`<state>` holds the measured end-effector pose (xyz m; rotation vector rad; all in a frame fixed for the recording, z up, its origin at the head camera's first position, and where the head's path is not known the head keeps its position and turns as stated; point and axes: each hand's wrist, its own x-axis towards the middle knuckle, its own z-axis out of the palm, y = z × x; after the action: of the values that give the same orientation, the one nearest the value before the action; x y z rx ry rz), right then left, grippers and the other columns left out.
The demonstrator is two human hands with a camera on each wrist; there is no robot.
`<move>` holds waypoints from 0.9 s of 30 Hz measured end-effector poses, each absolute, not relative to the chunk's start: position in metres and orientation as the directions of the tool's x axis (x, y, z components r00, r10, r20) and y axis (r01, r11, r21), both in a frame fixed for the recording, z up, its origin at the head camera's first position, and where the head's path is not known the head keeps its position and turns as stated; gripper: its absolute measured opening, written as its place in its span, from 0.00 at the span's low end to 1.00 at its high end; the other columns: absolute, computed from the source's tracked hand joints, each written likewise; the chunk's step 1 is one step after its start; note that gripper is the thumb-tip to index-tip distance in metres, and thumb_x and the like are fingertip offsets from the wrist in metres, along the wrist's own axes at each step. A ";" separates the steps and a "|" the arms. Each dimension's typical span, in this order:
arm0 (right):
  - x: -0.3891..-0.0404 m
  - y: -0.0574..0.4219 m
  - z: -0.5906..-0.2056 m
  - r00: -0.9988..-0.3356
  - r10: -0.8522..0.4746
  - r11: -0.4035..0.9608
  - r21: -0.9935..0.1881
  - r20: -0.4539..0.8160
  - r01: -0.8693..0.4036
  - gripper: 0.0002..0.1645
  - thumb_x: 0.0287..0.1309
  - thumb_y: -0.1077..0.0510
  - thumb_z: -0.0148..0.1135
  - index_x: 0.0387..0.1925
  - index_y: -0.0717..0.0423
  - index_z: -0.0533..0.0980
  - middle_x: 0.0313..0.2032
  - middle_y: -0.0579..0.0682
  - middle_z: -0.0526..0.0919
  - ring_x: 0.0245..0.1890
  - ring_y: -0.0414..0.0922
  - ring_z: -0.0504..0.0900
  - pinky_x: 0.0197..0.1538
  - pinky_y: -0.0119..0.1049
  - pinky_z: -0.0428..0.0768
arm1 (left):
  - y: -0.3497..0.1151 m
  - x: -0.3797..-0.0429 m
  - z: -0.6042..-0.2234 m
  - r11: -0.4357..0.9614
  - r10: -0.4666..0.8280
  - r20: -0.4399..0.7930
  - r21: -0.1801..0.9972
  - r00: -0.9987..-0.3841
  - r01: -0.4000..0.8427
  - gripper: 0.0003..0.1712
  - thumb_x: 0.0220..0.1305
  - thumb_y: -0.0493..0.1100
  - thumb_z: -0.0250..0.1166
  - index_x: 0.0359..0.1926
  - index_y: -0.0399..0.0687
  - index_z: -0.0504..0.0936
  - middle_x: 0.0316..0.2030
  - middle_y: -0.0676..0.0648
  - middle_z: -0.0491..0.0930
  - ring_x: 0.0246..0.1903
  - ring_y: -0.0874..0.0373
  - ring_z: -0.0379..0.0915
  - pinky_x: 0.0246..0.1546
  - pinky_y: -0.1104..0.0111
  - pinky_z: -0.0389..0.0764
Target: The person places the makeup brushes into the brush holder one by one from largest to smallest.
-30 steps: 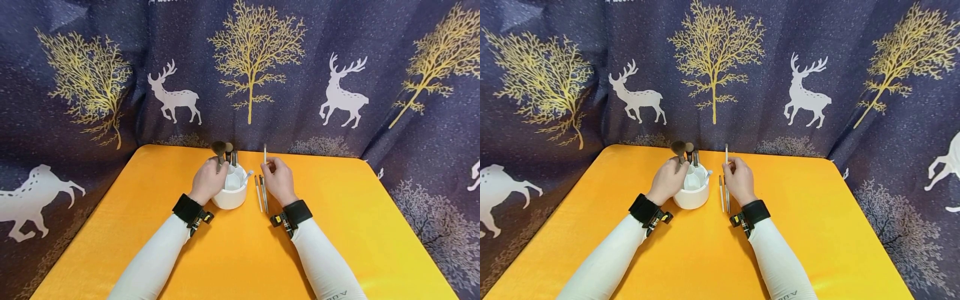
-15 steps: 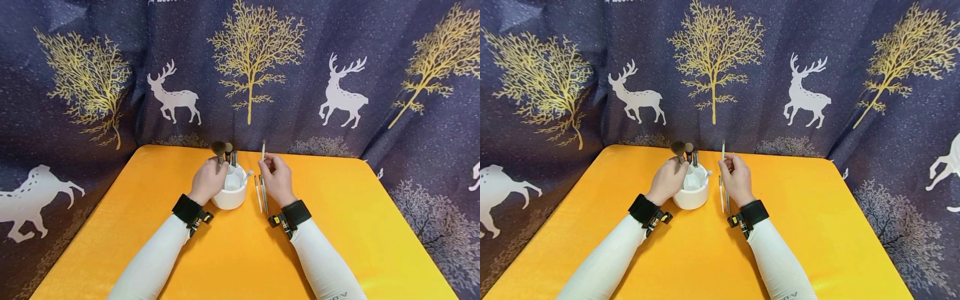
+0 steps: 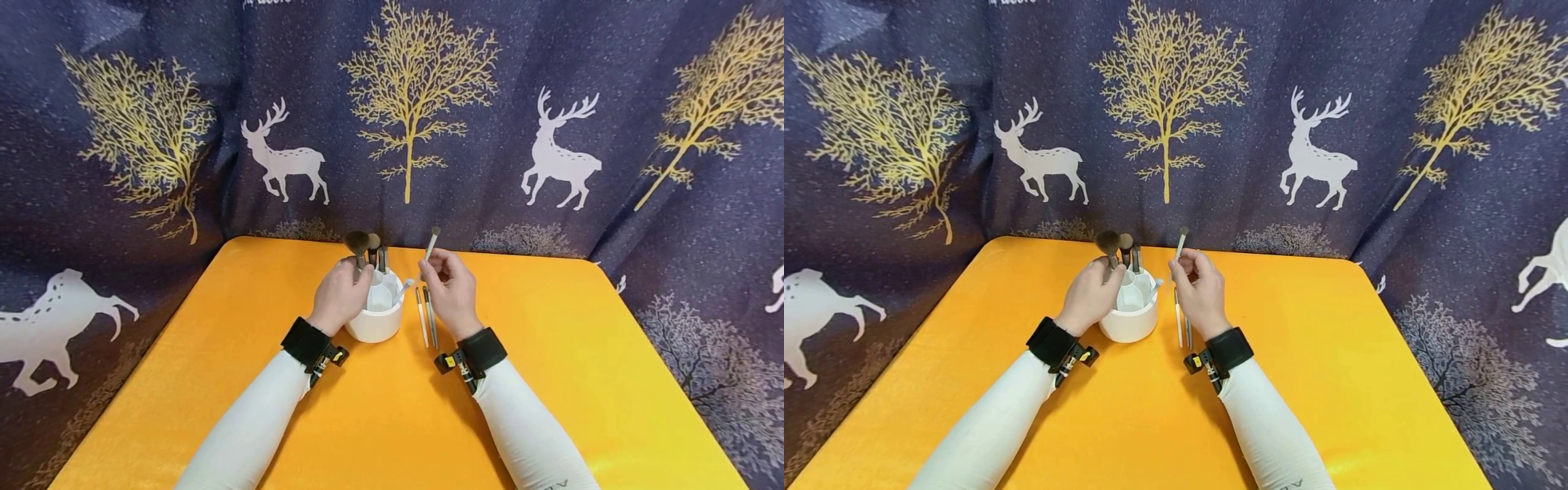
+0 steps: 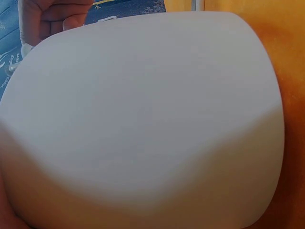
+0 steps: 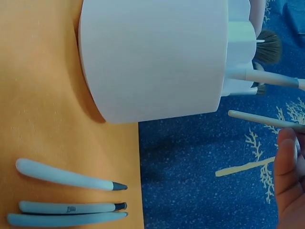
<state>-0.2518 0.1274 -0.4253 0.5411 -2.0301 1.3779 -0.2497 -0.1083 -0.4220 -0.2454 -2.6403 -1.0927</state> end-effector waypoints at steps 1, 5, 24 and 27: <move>-0.251 0.127 -0.425 -0.726 0.008 0.367 -0.677 0.688 -0.638 0.13 0.79 0.62 0.69 0.57 0.65 0.82 0.39 0.56 0.89 0.35 0.51 0.90 0.40 0.26 0.81 | -0.108 -0.250 -0.422 0.701 0.052 0.313 0.665 -0.948 0.258 0.24 0.87 0.58 0.52 0.54 0.43 0.82 0.38 0.42 0.76 0.38 0.44 0.73 0.39 0.54 0.69; -0.248 0.125 -0.423 -0.745 0.012 0.339 -0.704 0.667 -0.625 0.12 0.79 0.61 0.68 0.57 0.62 0.82 0.38 0.55 0.89 0.35 0.51 0.89 0.37 0.26 0.81 | -0.108 -0.250 -0.422 0.700 0.051 0.311 0.667 -0.949 0.256 0.24 0.87 0.58 0.52 0.54 0.43 0.82 0.39 0.41 0.77 0.38 0.44 0.73 0.39 0.54 0.70; -0.245 0.119 -0.422 -0.804 -0.024 0.247 -0.776 0.595 -0.581 0.14 0.78 0.59 0.70 0.58 0.60 0.82 0.39 0.55 0.92 0.33 0.50 0.89 0.36 0.32 0.86 | -0.108 -0.252 -0.423 0.702 0.057 0.320 0.661 -0.946 0.266 0.24 0.87 0.58 0.52 0.55 0.43 0.82 0.42 0.41 0.80 0.39 0.44 0.75 0.39 0.53 0.71; -0.247 0.119 -0.423 -0.802 -0.033 0.244 -0.774 0.596 -0.585 0.14 0.78 0.59 0.70 0.58 0.60 0.82 0.40 0.56 0.92 0.33 0.54 0.89 0.35 0.31 0.85 | -0.108 -0.251 -0.423 0.704 0.056 0.319 0.660 -0.946 0.264 0.24 0.87 0.58 0.52 0.54 0.42 0.82 0.42 0.40 0.80 0.39 0.44 0.75 0.39 0.53 0.72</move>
<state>-0.2468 0.1190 -0.4231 0.5625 -2.0592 1.5879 -0.2508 -0.1085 -0.4226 -0.2531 -2.6374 -1.0835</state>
